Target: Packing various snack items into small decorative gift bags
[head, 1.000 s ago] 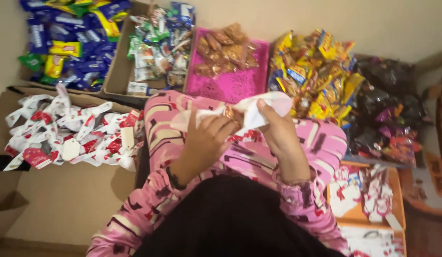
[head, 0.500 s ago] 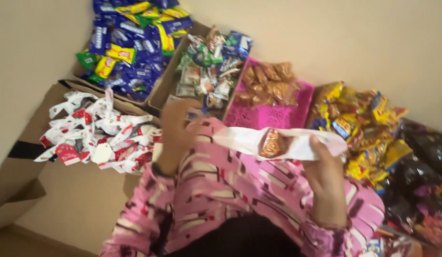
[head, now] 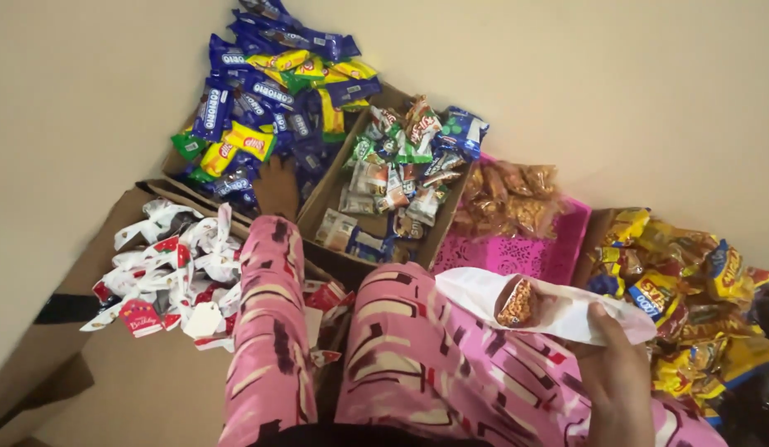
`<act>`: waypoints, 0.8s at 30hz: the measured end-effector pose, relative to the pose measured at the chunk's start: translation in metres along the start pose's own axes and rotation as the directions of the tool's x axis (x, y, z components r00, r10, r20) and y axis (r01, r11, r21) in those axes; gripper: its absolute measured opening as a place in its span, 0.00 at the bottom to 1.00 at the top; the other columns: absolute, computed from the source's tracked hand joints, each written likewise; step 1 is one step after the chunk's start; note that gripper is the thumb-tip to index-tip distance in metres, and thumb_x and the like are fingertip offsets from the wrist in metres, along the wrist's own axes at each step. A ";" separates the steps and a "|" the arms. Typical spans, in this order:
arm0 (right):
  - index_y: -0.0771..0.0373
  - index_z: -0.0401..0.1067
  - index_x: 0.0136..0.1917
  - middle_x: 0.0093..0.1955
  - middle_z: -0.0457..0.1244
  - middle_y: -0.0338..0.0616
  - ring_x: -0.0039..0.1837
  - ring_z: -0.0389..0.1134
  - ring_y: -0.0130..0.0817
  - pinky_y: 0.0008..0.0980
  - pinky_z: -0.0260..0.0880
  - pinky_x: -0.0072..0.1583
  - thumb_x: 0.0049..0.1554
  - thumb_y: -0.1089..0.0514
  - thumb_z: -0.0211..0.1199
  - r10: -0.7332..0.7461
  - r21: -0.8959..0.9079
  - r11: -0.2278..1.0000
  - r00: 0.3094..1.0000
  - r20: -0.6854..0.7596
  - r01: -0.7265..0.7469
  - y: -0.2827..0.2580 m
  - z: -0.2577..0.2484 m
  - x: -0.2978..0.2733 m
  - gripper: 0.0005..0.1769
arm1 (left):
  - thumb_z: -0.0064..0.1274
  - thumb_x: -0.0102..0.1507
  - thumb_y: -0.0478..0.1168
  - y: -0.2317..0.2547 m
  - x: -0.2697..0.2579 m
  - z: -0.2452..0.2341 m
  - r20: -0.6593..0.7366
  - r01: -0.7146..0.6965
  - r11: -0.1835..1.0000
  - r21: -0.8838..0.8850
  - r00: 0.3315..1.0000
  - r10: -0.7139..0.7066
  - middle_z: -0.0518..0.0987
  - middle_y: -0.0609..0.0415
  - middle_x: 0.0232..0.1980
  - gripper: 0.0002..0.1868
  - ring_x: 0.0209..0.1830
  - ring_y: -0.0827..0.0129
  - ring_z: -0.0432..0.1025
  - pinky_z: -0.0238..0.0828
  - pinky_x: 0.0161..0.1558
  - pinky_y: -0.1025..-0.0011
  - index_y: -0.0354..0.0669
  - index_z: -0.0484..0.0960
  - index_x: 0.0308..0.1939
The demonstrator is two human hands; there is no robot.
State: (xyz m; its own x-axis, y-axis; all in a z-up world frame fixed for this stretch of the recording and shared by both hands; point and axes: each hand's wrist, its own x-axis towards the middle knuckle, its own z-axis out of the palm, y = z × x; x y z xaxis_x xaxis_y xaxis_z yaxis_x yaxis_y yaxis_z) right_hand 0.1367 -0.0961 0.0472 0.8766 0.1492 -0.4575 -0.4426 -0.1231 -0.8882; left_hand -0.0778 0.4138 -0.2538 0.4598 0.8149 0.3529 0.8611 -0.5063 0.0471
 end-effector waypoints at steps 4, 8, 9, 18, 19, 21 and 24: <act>0.75 0.51 0.70 0.61 0.58 0.57 0.61 0.66 0.48 0.55 0.70 0.66 0.66 0.63 0.47 -0.015 0.016 1.000 0.999 0.038 0.015 0.002 -0.004 0.005 0.21 | 0.49 0.61 0.39 0.004 -0.003 -0.021 -0.002 0.002 1.000 0.028 1.000 -0.002 0.75 0.52 0.50 0.13 0.47 0.53 0.70 0.72 0.37 0.57 0.50 0.83 0.48; 0.76 0.51 0.70 0.61 0.57 0.59 0.59 0.65 0.51 0.63 0.70 0.62 0.66 0.65 0.46 -0.073 0.058 0.996 0.993 0.094 0.068 0.003 -0.018 0.006 0.22 | 0.57 0.57 0.44 0.016 -0.013 -0.083 -0.170 -0.018 0.976 -0.218 0.985 -0.020 0.78 0.51 0.53 0.17 0.48 0.53 0.71 0.72 0.42 0.58 0.44 0.82 0.49; 0.76 0.51 0.70 0.61 0.57 0.59 0.59 0.65 0.51 0.63 0.70 0.62 0.66 0.65 0.46 -0.075 0.062 0.996 0.993 0.092 0.070 0.003 -0.021 0.005 0.22 | 0.57 0.57 0.44 0.023 -0.019 -0.111 -0.173 -0.022 0.975 -0.219 0.985 -0.016 0.78 0.51 0.53 0.17 0.48 0.53 0.71 0.72 0.42 0.58 0.44 0.82 0.49; 0.74 0.54 0.69 0.59 0.60 0.55 0.58 0.67 0.40 0.34 0.73 0.62 0.63 0.64 0.52 -0.122 0.237 0.968 0.982 0.144 0.085 0.017 -0.066 0.002 0.24 | 0.49 0.64 0.31 0.100 -0.100 -0.329 -0.166 -0.063 0.494 -0.867 0.971 -0.169 0.80 0.46 0.49 0.16 0.36 0.67 0.69 0.65 0.36 0.75 0.27 0.80 0.54; 0.75 0.56 0.68 0.58 0.61 0.55 0.57 0.69 0.44 0.51 0.71 0.60 0.62 0.65 0.58 -0.161 0.300 0.947 0.979 0.125 0.117 0.029 -0.072 0.011 0.24 | 0.51 0.65 0.33 0.110 -0.113 -0.341 -0.037 0.037 0.297 -0.954 0.970 -0.240 0.79 0.52 0.41 0.11 0.34 0.73 0.70 0.70 0.37 0.76 0.35 0.82 0.51; 0.76 0.59 0.66 0.57 0.62 0.56 0.56 0.70 0.47 0.69 0.69 0.59 0.61 0.65 0.64 -0.187 0.367 0.918 0.980 0.072 0.148 0.030 -0.076 -0.005 0.25 | 0.52 0.66 0.34 0.137 -0.141 -0.375 0.121 0.145 0.081 -0.986 0.962 -0.247 0.78 0.59 0.33 0.08 0.33 0.78 0.71 0.74 0.38 0.78 0.43 0.85 0.47; 0.73 0.63 0.62 0.54 0.63 0.51 0.54 0.71 0.42 0.58 0.75 0.58 0.56 0.66 0.68 -0.213 0.352 0.918 0.976 0.041 0.185 0.007 -0.071 -0.042 0.24 | 0.53 0.65 0.31 0.182 -0.171 -0.419 0.286 0.278 -0.095 -0.956 0.955 -0.085 0.81 0.52 0.38 0.07 0.37 0.75 0.74 0.77 0.41 0.73 0.40 0.83 0.46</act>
State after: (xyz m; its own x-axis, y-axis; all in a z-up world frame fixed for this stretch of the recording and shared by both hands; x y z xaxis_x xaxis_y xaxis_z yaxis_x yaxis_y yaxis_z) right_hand 0.1102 -0.1732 0.0631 0.9423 0.2121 -0.2592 -0.3101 0.2599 -0.9145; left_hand -0.0908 0.0635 0.0862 0.4281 0.9013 0.0657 -0.1617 0.0048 0.9868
